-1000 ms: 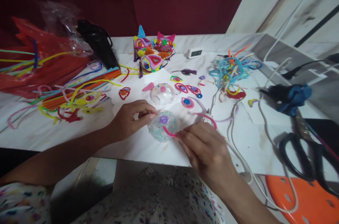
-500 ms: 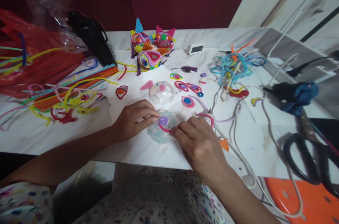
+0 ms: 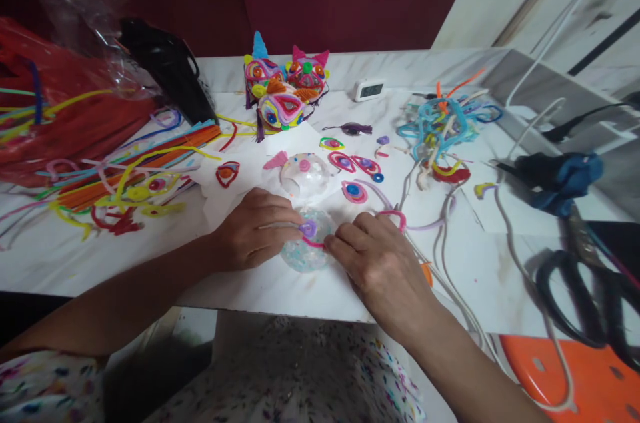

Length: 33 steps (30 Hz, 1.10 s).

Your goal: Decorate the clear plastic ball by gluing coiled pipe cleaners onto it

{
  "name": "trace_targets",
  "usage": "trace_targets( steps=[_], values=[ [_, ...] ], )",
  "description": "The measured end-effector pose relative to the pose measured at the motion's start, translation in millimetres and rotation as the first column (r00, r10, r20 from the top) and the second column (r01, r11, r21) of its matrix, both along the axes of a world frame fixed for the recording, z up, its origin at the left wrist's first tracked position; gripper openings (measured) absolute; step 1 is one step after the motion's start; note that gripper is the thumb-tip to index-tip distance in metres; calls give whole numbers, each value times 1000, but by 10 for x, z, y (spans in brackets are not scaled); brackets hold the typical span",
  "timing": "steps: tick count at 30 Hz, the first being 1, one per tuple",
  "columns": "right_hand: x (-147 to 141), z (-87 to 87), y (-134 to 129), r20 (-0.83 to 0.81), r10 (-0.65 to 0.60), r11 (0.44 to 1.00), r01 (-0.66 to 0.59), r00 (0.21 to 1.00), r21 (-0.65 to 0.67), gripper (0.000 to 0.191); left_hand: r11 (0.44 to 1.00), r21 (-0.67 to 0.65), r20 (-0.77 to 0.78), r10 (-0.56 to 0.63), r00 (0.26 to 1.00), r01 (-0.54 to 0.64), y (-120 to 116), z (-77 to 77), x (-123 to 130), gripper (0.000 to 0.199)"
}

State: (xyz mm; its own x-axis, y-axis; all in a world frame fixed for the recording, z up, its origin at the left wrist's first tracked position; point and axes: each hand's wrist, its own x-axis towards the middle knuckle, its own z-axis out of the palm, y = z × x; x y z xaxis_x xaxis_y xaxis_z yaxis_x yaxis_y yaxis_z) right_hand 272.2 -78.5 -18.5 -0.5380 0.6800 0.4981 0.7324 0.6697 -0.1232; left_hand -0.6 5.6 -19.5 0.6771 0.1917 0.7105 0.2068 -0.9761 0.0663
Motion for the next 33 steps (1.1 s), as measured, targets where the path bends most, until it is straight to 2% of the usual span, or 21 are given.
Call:
trace_targets(
  steps=[4,8,14,20,25,29,31,33],
  values=[
    [14,10,28,12,7,1000,-7,1000,-2,45,999,-44,-28,-17,999,16,-17,16,-65,20],
    [18,21,38,17,19,1000,-19,1000,-6,40,993,-119,-54,19,998,-25,-55,44,-107,19],
    [13,70,36,15,44,999,-44,999,12,50,992,-124,-73,7,997,-16,-82,54,-119,21],
    [34,95,32,6,55,998,-55,998,11,50,978,-190,-138,60,989,-85,-137,67,-145,23],
    [38,86,57,12,56,998,-57,998,33,47,997,-74,-83,-11,997,5,-26,-1,-138,20],
    [41,91,73,12,61,998,-61,998,6,47,988,120,-41,-91,995,95,144,-83,-114,22],
    [45,96,76,4,65,998,-65,998,6,46,976,191,-31,-96,995,100,190,-100,-104,26],
    [49,98,78,-2,65,998,-65,998,9,46,976,202,-37,-78,996,84,199,-95,-95,29]
  ],
)
